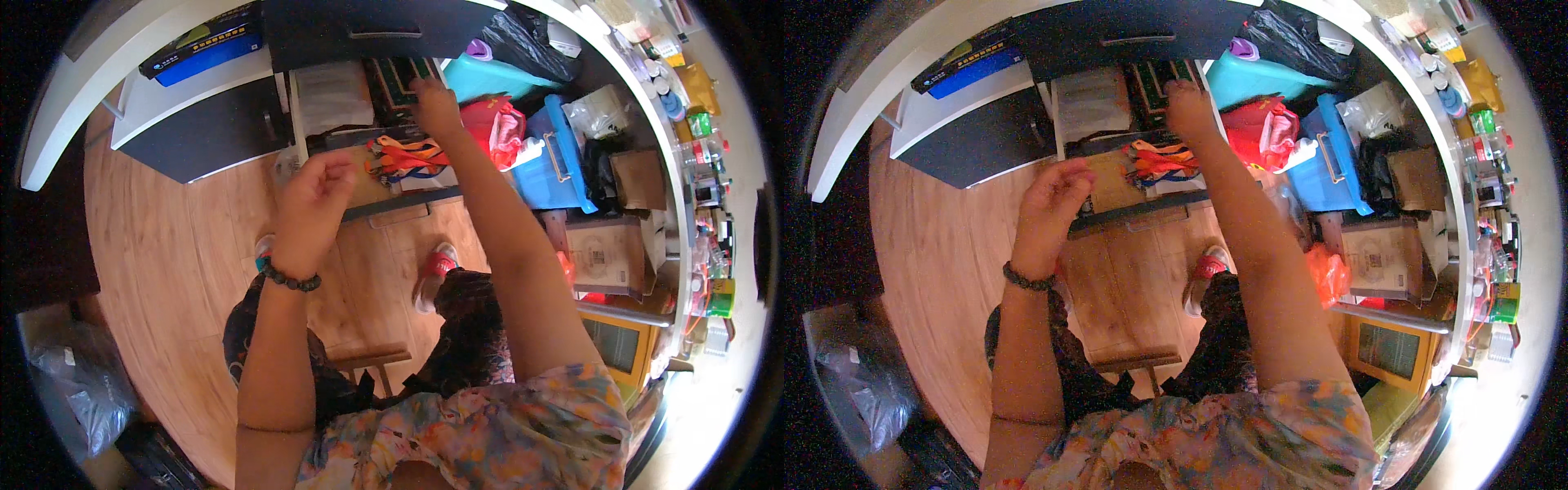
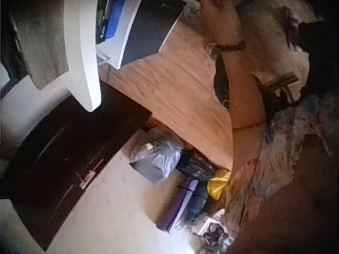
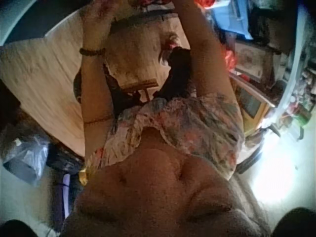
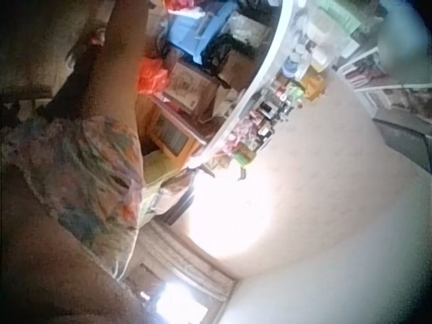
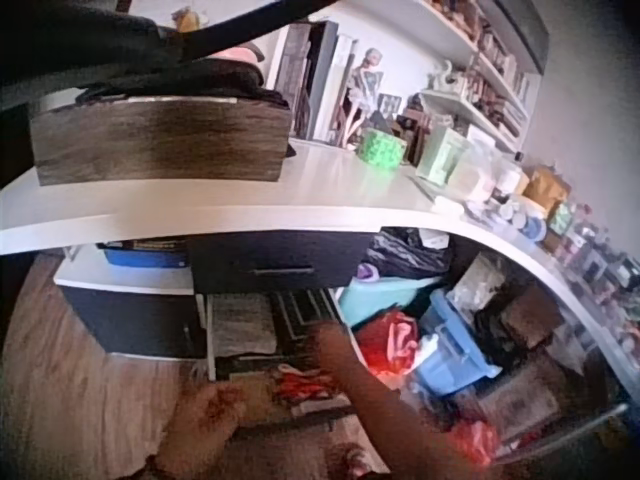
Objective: The person sits on the floor and opens a drawer to search through its contents. They handle various items including papers, a small box containing lipsticks, and a necklace, inspecting them before placing them back into the drawer.
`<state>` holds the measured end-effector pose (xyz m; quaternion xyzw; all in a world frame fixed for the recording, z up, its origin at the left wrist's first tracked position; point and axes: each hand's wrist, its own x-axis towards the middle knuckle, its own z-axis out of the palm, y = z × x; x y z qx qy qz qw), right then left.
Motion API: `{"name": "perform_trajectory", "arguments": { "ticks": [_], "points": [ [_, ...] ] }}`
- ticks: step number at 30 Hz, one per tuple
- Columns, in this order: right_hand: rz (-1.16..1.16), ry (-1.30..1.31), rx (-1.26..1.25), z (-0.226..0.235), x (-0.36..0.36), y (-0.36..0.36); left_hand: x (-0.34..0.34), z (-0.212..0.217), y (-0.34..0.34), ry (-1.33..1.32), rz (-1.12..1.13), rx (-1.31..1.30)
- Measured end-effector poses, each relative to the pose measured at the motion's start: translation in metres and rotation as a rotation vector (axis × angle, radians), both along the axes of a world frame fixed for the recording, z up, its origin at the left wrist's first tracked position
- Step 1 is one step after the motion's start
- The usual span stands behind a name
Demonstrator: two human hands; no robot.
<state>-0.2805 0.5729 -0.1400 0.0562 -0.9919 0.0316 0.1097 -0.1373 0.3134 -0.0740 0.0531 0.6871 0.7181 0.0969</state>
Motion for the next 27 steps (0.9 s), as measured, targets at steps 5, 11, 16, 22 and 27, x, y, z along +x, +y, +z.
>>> {"name": "perform_trajectory", "arguments": {
  "ticks": [5, 11, 16, 22, 27],
  "points": [
    [0.094, 0.048, 0.166, -0.04, -0.023, 0.014, -0.002, 0.003, 0.004, 0.021, -0.009, -0.052],
    [0.183, -0.01, -0.124, -0.041, -0.031, 0.03, 0.002, 0.008, 0.0, 0.026, -0.042, -0.017],
    [0.168, -0.041, 0.105, -0.033, -0.026, 0.026, 0.005, 0.007, 0.005, -0.008, -0.028, 0.027],
    [0.102, -0.008, 0.082, -0.043, -0.003, 0.001, 0.005, 0.006, 0.009, -0.015, -0.048, 0.005],
    [0.037, -0.08, 0.121, -0.044, -0.015, 0.008, 0.005, 0.01, 0.011, -0.001, -0.08, -0.05]
  ]
}}
